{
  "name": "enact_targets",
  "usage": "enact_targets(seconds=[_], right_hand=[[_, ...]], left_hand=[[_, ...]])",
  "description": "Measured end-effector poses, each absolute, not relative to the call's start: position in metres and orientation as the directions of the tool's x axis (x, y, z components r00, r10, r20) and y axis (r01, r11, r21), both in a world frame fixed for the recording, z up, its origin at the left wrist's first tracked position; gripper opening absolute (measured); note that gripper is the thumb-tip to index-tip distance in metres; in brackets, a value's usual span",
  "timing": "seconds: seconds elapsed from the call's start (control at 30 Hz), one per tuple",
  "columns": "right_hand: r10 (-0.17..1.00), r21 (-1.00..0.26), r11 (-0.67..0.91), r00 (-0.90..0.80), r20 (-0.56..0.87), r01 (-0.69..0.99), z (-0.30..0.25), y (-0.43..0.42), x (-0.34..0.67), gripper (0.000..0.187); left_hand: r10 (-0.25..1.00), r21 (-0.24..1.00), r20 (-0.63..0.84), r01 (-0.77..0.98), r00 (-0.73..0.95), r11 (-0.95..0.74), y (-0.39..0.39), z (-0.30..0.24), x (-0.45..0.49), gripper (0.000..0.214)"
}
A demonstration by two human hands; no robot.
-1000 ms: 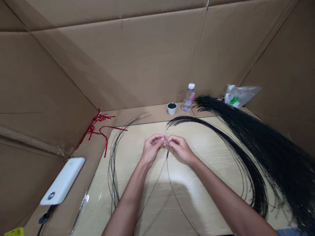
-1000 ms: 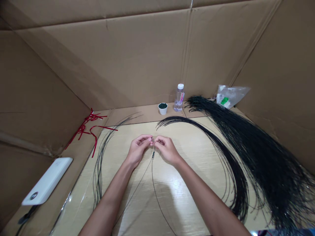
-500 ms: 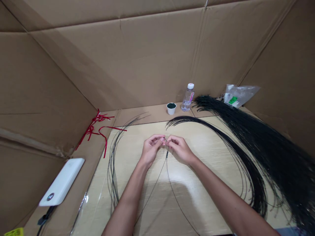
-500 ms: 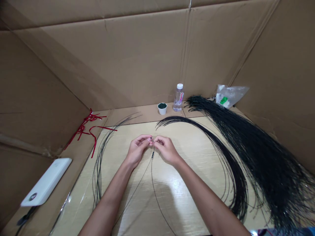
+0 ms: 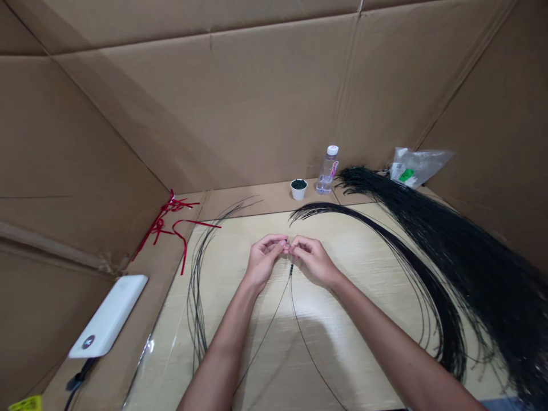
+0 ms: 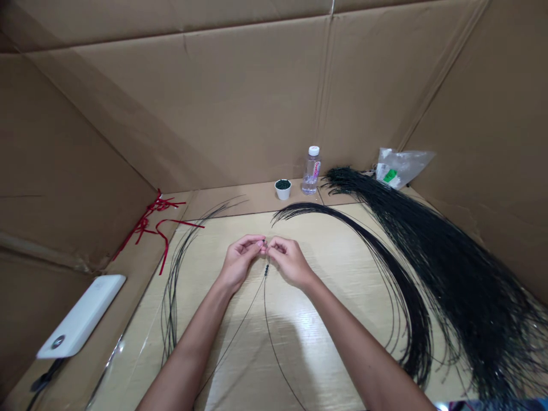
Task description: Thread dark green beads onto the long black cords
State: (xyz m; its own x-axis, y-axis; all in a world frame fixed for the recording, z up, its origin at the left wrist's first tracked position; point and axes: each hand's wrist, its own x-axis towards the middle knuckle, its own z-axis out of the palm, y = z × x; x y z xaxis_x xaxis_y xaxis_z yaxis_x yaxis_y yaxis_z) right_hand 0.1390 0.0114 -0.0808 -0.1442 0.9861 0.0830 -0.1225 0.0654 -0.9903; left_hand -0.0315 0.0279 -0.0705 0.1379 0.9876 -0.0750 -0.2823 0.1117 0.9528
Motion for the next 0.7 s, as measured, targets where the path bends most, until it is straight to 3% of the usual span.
enact_targets(seconds=[0.7], right_hand=[[0.993, -0.996, 0.056, -0.100, 0.062, -0.068, -0.0783, 0.0106, 0.1380, 0.019]], left_hand=[[0.992, 0.965, -0.062, -0.246, 0.112, 0.088, 0.0267, -0.0675, -0.0305, 0.037]])
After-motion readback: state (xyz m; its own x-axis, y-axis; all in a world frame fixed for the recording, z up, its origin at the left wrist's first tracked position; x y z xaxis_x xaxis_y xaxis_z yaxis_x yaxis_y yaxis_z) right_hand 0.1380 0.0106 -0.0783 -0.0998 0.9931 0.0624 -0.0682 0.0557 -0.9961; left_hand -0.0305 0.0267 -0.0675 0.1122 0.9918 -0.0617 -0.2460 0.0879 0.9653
